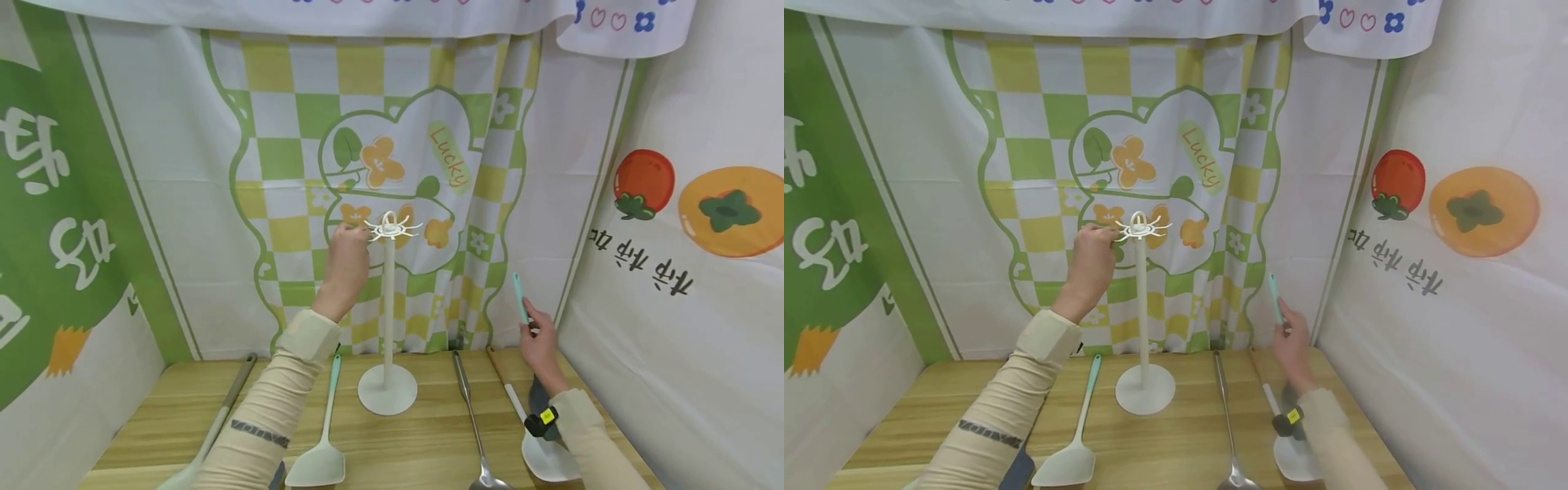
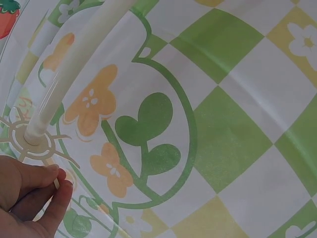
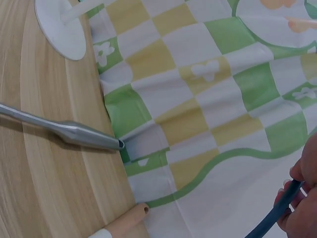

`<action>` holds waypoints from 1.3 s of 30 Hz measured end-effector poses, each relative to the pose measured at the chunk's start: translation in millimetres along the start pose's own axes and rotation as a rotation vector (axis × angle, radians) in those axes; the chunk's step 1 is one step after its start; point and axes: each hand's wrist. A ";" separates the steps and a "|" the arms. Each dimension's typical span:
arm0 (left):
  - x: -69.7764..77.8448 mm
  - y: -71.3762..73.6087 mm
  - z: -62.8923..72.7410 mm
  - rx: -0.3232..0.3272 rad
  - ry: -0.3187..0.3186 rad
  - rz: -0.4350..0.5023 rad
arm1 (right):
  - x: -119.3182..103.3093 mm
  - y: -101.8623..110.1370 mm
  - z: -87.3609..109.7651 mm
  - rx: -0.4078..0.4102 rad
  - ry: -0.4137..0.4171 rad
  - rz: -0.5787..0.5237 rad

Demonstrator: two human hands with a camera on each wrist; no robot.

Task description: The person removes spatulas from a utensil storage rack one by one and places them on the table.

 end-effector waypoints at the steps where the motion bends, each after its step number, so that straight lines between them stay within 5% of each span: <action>1: 0.0 -0.6 0.2 0.002 0.000 -0.001 | 1.0 1.9 0.3 -0.003 0.000 0.009; 39: 1.7 -0.9 -0.1 0.001 0.012 0.009 | 48.9 36.7 14.3 -0.106 -0.158 0.224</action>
Point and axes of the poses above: each hand's wrist, its own z-axis away from the middle knuckle, its own y-axis out of the back of the hand, x = y × z, and after that the axes turned 4 degrees about -y, right-handed
